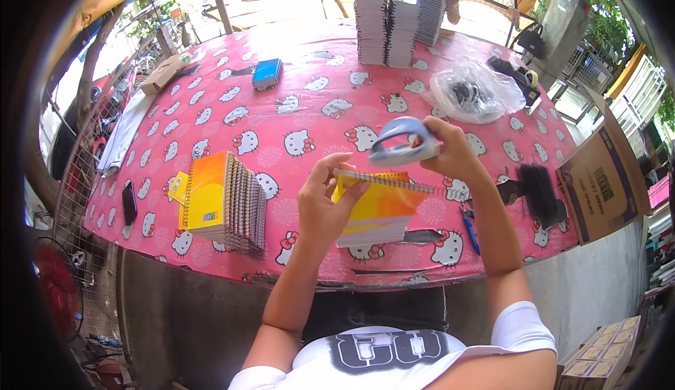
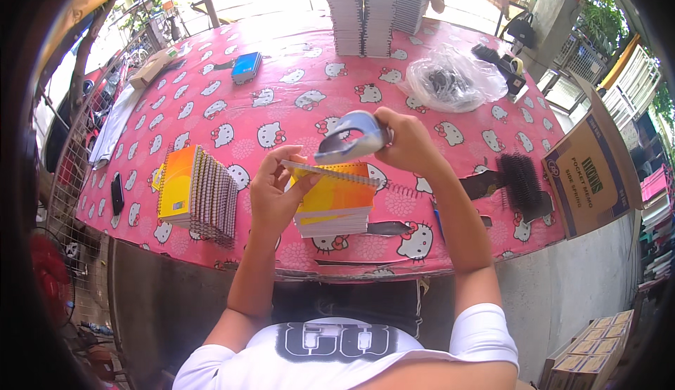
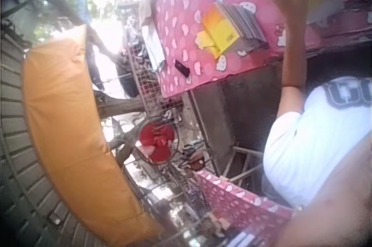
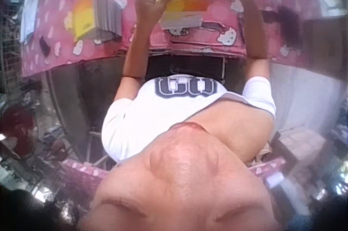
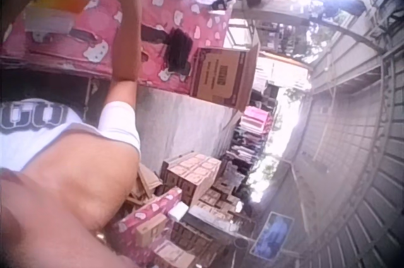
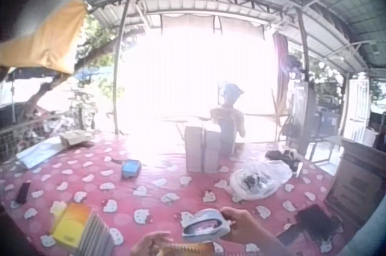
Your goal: The person binds notebooks by threading a spiral wire through the pre-punched holes of notebook covers and paper stacks, then clips the excess wire using a pair of blue-handled pliers.
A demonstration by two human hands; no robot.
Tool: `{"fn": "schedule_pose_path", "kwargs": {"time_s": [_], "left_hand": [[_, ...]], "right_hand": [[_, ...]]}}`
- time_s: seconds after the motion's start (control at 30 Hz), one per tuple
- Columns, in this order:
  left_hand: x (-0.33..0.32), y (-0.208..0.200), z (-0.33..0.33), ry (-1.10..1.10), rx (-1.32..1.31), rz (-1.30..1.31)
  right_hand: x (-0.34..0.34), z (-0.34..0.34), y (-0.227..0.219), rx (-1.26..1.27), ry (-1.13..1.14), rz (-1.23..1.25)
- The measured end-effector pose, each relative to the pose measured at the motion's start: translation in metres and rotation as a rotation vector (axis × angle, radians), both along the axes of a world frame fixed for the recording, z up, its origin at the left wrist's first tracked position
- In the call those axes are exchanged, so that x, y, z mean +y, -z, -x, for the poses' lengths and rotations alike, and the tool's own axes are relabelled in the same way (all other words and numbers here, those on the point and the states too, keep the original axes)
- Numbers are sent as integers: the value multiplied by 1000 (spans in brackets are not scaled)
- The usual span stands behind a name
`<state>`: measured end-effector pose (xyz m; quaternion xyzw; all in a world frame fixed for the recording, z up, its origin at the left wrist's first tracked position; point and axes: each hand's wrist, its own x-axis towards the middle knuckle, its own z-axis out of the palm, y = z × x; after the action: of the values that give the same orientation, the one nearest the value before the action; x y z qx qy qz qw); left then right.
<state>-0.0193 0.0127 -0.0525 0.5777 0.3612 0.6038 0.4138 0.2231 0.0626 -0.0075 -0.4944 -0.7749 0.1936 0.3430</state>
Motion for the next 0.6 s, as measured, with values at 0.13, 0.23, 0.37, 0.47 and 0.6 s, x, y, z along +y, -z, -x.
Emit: {"fn": "schedule_pose_path", "kwargs": {"time_s": [0.13,0.23,0.37,0.47,0.6], "left_hand": [[1,1,2,73,-272,20],[2,7,10,89,-234,113],[4,13,16,105,-268,121],[7,14,21,138,-301,114],[6,16,26,157,-280,118]], "right_hand": [[1,6,-3,262,-214,113],[11,10,-5,216,-129,54],[14,19,3,7,-55,-49],[10,18,3,132,-138,38],[6,3,27,36,145,-33]]}}
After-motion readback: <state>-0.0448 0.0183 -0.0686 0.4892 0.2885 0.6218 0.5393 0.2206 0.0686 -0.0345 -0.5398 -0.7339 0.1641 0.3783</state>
